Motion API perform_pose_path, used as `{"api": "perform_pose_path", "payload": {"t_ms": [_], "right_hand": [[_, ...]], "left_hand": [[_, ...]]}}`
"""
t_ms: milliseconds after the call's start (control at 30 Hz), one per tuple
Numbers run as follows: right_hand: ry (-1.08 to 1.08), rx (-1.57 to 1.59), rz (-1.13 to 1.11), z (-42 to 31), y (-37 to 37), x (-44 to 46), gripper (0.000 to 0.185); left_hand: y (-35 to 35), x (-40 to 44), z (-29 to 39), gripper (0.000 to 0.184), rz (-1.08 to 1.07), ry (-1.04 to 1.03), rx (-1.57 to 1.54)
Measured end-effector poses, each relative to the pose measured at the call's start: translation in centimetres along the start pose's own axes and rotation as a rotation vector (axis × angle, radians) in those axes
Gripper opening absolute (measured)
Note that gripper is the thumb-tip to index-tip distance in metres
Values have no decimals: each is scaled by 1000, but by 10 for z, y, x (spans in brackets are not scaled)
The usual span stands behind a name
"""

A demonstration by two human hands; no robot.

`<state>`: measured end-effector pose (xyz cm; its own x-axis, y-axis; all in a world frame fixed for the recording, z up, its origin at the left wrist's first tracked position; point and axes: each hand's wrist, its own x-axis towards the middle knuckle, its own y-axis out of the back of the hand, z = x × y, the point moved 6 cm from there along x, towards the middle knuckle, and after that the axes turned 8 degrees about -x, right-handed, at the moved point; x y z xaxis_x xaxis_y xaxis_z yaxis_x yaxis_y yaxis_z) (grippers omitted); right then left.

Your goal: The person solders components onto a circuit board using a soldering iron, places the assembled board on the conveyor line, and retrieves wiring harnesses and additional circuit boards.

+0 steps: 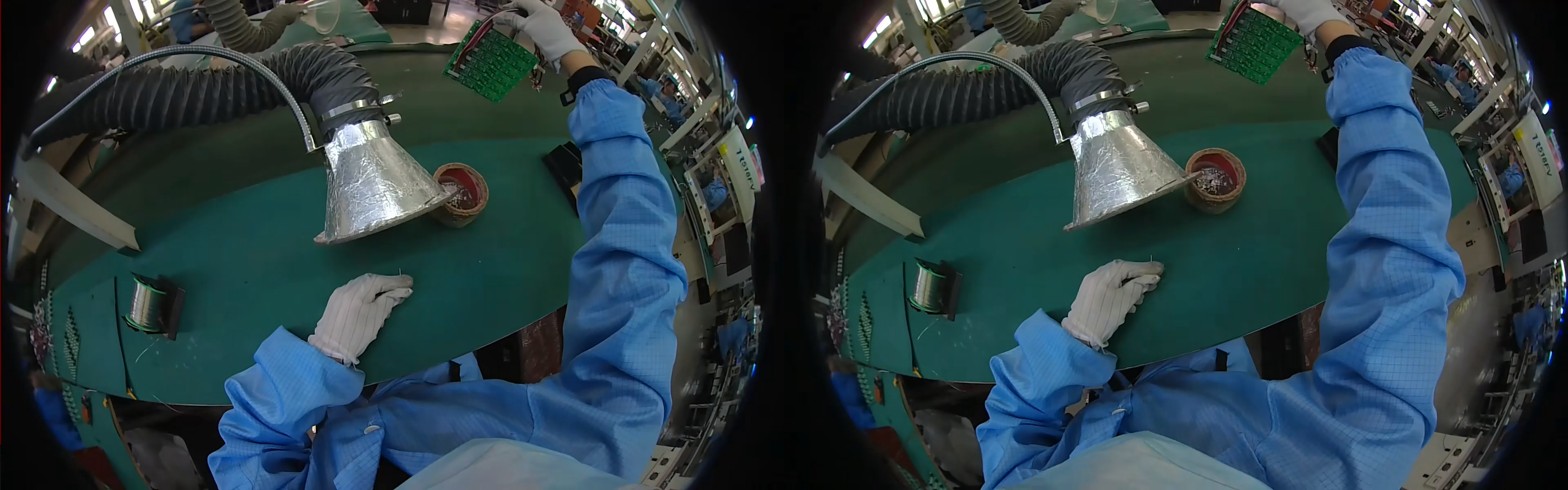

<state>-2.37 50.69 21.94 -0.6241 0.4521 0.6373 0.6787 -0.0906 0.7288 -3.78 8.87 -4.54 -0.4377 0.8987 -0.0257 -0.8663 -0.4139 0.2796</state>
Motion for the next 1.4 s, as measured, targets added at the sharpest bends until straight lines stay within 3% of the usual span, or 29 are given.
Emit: {"api": "perform_pose_path", "payload": {"t_ms": [100,200,333,400,533,600,633,733,833,900,1000,1100,1167,1233,1300,1400], "right_hand": [[44,-115,59,11,-26,-11,38],[107,-298,-42,38,-78,-44,39],[261,-638,-674,19,-132,-116,36],[102,-616,-934,17,-140,-143,34],[122,-640,-852,17,-143,-143,28],[303,-642,-779,40,-153,-142,25],[348,-616,-742,50,-159,-140,22],[236,-547,-824,98,-173,-128,34],[177,-385,-667,175,-202,-120,31],[32,-518,-687,188,-204,-118,29],[-122,-654,-568,226,-222,-116,40],[-150,-532,-634,280,-251,-97,53],[-59,-607,-709,269,-250,-84,57],[-49,-554,-542,228,-216,-74,58],[-64,-550,-529,207,-183,-65,57],[140,-383,-385,183,-122,-62,54]], "left_hand": [[-1,-1,1,19,-19,-12,-8],[-2,-2,5,18,-27,-85,20],[0,-2,10,17,-11,-174,95],[0,-1,11,17,8,-196,129],[-2,1,11,21,-9,-183,142],[-1,2,5,23,9,-130,140],[-4,2,6,22,3,-233,145],[-7,0,-3,21,62,-344,54],[-7,5,-4,24,-10,-204,60],[-6,5,-5,23,-42,-176,49],[-4,8,-4,24,-58,-123,56],[-6,11,-8,25,-84,-82,45],[-1,9,-4,22,-29,-119,36],[3,5,2,22,-28,-119,75],[2,6,2,23,-36,-123,105],[-3,15,-11,28,-73,-70,22]]}}
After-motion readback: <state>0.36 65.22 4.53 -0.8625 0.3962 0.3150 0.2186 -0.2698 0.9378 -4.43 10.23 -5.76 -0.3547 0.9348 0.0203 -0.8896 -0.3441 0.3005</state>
